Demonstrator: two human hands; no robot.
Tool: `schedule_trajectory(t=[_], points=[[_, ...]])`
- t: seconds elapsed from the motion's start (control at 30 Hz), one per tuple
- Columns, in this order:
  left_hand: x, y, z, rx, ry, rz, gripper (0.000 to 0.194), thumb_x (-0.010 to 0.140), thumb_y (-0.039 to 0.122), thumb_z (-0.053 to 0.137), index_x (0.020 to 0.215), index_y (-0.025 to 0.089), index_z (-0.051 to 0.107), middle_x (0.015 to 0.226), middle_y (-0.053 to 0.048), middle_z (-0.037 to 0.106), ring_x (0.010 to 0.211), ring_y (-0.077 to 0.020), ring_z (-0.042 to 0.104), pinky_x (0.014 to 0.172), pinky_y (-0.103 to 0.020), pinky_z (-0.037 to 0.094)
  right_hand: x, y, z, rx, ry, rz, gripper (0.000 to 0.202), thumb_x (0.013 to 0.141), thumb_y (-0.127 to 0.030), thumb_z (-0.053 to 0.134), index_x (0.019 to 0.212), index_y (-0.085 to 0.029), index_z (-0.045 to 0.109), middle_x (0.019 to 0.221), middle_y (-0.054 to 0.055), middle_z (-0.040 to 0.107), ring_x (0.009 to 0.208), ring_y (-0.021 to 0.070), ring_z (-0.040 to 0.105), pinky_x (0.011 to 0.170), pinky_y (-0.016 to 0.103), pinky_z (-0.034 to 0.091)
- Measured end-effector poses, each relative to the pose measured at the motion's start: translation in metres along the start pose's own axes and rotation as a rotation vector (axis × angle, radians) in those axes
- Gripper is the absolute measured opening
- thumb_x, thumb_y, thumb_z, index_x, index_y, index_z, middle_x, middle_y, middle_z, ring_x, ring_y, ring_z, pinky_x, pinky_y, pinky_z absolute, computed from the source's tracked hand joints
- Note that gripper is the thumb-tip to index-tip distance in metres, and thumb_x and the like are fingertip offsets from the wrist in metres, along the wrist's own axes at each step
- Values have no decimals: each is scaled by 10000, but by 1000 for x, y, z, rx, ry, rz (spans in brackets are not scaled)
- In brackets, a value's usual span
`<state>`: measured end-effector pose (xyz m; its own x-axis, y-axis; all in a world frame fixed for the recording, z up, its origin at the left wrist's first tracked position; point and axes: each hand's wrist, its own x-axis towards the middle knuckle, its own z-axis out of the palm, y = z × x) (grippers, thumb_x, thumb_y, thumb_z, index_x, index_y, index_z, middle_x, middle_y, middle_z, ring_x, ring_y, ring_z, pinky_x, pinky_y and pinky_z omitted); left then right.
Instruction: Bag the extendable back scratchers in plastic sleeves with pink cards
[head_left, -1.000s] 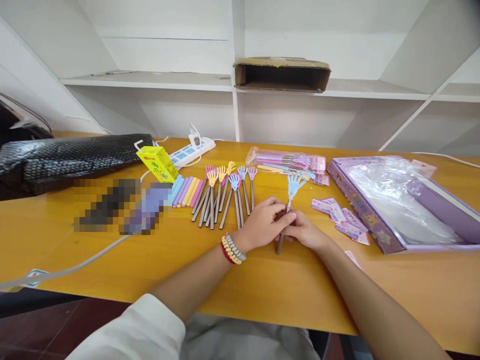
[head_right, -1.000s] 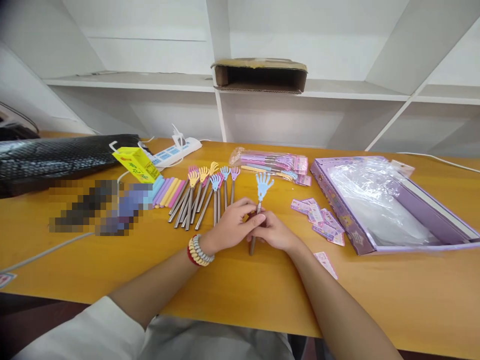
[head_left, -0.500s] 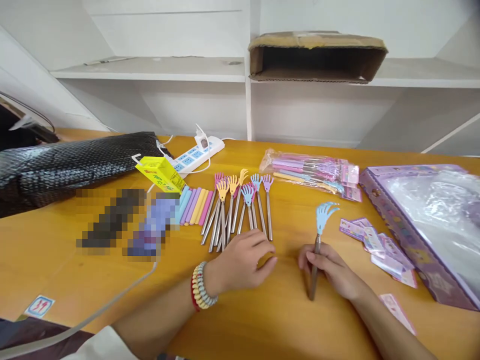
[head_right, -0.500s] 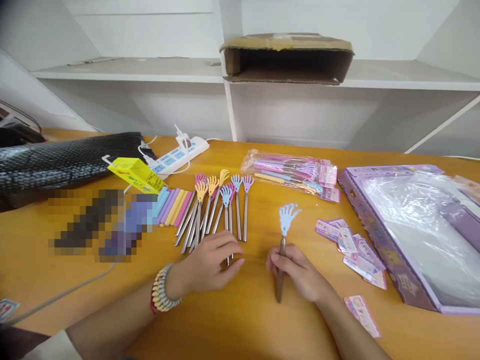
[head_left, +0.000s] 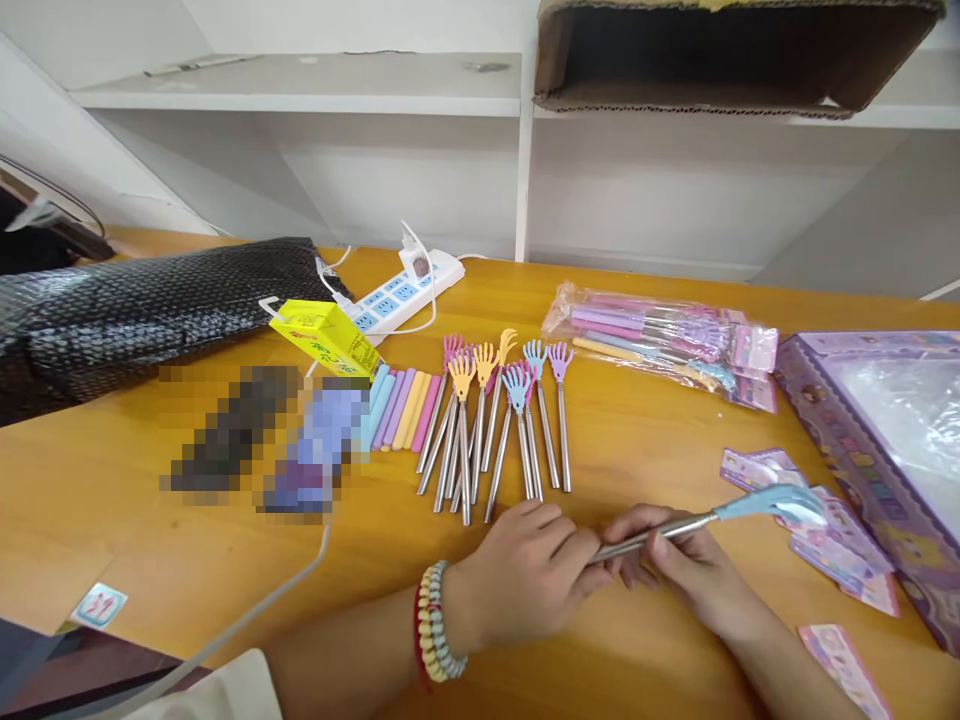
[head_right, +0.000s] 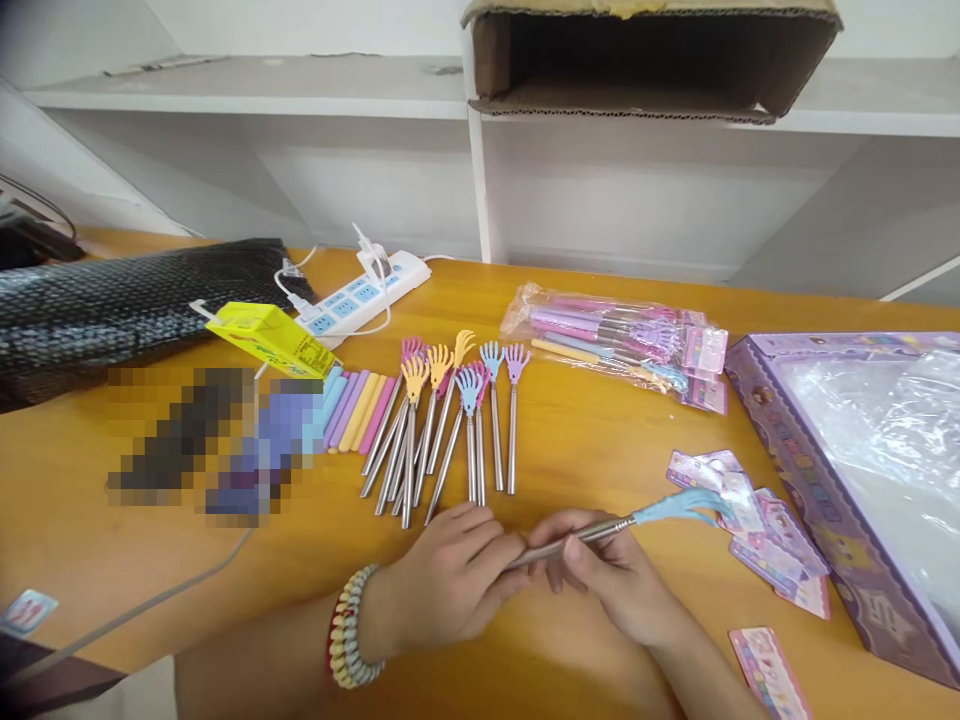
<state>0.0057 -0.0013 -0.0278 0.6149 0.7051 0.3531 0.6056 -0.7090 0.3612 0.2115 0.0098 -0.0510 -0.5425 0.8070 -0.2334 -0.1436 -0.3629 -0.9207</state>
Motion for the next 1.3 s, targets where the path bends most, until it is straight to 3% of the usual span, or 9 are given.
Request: schedule_trajectory(t=[0.13, 0.23, 0.37, 0.57, 0.83, 1.3], points=[[-2, -7, -5, -8, 47, -82, 176, 868, 235, 420, 791, 156, 557, 647, -31, 543, 607, -149, 480, 577, -302, 376, 1, -3, -14, 161, 244, -53, 356, 806, -515, 530, 851, -188, 663, 652, 37, 600, 547, 111, 513, 482, 223, 358], [-2, -13, -10, 8, 108, -160, 163, 840, 250, 459, 745, 158, 555, 607, -21, 547, 566, -141, 476, 564, -296, 369, 3, -8, -24, 219, 435, -116, 283, 824, -455, 533, 804, -200, 656, 541, 1, 520, 499, 90, 461, 461, 209, 337], [-1, -21, -15, 99, 152, -198, 264, 804, 345, 535, 608, 169, 513, 481, 13, 475, 468, -116, 433, 504, -272, 331, 3, -10, -26, 64, 547, -106, 204, 797, -385, 598, 827, -190, 650, 545, 2, 513, 503, 104, 462, 434, 217, 328], [-1, -32, -17, 170, 214, -207, 336, 782, 404, 564, 552, 169, 496, 432, 30, 431, 423, -93, 402, 475, -250, 306, 2, -8, -26, -326, 654, -134, 282, 752, -397, 644, 951, -199, 615, 659, 15, 582, 561, 132, 526, 484, 241, 419], [0, -35, -20, 226, 273, -202, 398, 761, 440, 571, 491, 163, 479, 396, 32, 405, 390, -81, 376, 442, -228, 284, 2, -11, -26, -734, 627, -194, 255, 803, -407, 574, 937, -190, 585, 676, 24, 607, 582, 145, 556, 522, 255, 443], [-3, -47, -23, 223, 245, -196, 410, 787, 452, 552, 498, 167, 491, 393, 32, 395, 393, -83, 355, 457, -234, 251, 4, -14, -25, -986, 668, -167, 305, 879, -443, 417, 884, -201, 603, 613, 11, 615, 541, 158, 583, 529, 270, 446]])
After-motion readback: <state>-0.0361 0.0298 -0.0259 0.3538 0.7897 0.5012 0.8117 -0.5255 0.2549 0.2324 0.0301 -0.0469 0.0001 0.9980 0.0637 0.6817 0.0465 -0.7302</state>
